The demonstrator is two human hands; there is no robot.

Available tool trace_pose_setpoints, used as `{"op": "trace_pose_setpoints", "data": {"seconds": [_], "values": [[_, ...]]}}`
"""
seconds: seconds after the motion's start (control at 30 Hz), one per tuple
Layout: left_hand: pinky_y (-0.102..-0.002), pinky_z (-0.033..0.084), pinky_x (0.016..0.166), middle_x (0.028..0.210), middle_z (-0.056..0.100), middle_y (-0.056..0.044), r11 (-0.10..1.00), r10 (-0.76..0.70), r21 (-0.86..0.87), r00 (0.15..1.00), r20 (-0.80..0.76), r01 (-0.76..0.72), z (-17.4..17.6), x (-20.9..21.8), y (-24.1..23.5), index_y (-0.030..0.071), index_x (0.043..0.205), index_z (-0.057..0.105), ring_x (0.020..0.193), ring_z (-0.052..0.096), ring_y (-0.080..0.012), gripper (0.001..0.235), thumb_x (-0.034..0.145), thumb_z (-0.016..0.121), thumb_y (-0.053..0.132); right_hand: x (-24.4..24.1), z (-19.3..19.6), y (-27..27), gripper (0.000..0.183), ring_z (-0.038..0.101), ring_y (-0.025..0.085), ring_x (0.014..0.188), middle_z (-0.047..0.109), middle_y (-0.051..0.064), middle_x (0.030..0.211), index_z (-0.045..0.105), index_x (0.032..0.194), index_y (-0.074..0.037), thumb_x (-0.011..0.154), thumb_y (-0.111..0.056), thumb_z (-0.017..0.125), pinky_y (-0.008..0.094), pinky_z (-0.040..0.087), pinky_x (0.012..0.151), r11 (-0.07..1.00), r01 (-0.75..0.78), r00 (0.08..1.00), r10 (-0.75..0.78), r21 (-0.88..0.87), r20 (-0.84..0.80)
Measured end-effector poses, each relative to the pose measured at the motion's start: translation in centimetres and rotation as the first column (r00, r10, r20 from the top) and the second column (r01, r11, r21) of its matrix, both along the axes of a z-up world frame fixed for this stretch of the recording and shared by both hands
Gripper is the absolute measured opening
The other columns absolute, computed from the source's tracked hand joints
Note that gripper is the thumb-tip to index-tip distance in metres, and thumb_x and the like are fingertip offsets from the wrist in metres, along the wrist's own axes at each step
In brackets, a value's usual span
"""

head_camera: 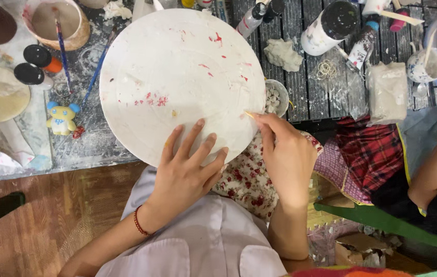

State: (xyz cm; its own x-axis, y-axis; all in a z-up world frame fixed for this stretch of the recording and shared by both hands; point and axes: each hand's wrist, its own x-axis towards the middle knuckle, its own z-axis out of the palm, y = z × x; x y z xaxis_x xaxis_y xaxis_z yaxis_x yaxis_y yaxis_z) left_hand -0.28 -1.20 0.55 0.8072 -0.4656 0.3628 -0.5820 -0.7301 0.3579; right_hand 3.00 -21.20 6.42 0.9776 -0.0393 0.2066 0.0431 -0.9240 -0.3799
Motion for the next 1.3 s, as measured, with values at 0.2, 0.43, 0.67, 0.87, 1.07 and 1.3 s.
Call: {"op": "trace_pose_setpoints", "data": {"seconds": [0.2, 0.43, 0.67, 0.87, 1.07, 1.3], "values": [[-0.056, 0.031, 0.119, 0.135, 0.063, -0.01, 1.0, 0.002, -0.003, 1.0, -0.001, -0.002, 0.1, -0.3, 0.1, 0.018, 0.121, 0.07, 0.143, 0.046, -0.0358, 0.034, 0.09, 0.072, 0.032, 2.7, -0.6, 0.0, 0.009, 0.072, 0.035, 0.081, 0.077, 0.01, 0.1, 0.072, 0.11, -0.017, 0.103, -0.019, 0.067, 0.042, 0.052, 0.062, 0.998, -0.031, 0.999, 0.033, -0.06, 0.037], [-0.056, 0.032, 0.12, 0.128, 0.063, -0.01, 0.998, 0.06, -0.014, 0.996, -0.065, -0.061, 2.0, -0.1, -0.2, 0.015, 0.119, 0.069, 0.139, 0.05, -0.0335, 0.035, 0.091, 0.07, 0.035, -0.3, -1.5, -0.9, 0.014, 0.076, 0.028, 0.082, 0.075, 0.016, 0.097, 0.064, 0.118, -0.004, 0.107, -0.012, 0.061, 0.036, 0.056, 0.067, 0.963, 0.038, 0.992, -0.068, 0.265, 0.105], [-0.051, 0.04, 0.112, 0.13, 0.059, -0.02, 0.994, 0.091, -0.061, 0.993, -0.078, -0.096, 4.0, 1.3, -0.3, -0.003, 0.13, 0.058, 0.124, 0.056, -0.0365, 0.06, 0.087, 0.073, 0.036, -3.4, -4.0, 0.6, 0.014, 0.059, 0.034, 0.12, 0.067, 0.02, 0.138, 0.043, 0.115, 0.0, 0.116, -0.014, 0.04, 0.05, 0.038, 0.108, 0.925, -0.059, 0.985, -0.008, 0.376, 0.175], [-0.047, 0.047, 0.11, 0.134, 0.054, -0.029, 0.977, 0.057, -0.202, 0.996, -0.064, -0.069, 2.4, 0.7, -0.1, -0.003, 0.117, 0.05, 0.127, 0.055, -0.0439, 0.054, 0.077, 0.077, 0.021, -3.6, -3.2, 3.9, 0.02, 0.049, 0.038, 0.144, 0.06, 0.02, 0.146, 0.047, 0.121, 0.003, 0.108, -0.012, 0.045, 0.056, 0.028, 0.125, 0.917, -0.311, 0.947, 0.321, 0.249, -0.001], [-0.049, 0.046, 0.111, 0.129, 0.054, -0.026, 0.959, 0.122, -0.259, 0.992, 0.004, -0.117, 0.2, 0.6, -1.2, -0.001, 0.114, 0.05, 0.128, 0.055, -0.044, 0.048, 0.08, 0.078, 0.019, -0.3, -2.7, 3.9, 0.01, 0.052, 0.04, 0.141, 0.057, 0.022, 0.149, 0.045, 0.113, 0.002, 0.107, -0.006, 0.045, 0.057, 0.029, 0.124, 0.938, -0.321, 0.947, 0.316, 0.132, 0.057], [-0.051, 0.045, 0.113, 0.122, 0.056, -0.023, 0.971, 0.158, -0.197, 0.983, 0.095, -0.137, -0.5, 0.5, -2.6, -0.001, 0.118, 0.052, 0.13, 0.054, -0.042, 0.044, 0.094, 0.073, 0.029, 1.6, -3.6, 1.6, 0.014, 0.056, 0.045, 0.133, 0.057, 0.026, 0.147, 0.046, 0.118, 0.004, 0.111, -0.008, 0.044, 0.058, 0.025, 0.125, 0.984, -0.166, 0.98, 0.157, 0.065, 0.119]]}}
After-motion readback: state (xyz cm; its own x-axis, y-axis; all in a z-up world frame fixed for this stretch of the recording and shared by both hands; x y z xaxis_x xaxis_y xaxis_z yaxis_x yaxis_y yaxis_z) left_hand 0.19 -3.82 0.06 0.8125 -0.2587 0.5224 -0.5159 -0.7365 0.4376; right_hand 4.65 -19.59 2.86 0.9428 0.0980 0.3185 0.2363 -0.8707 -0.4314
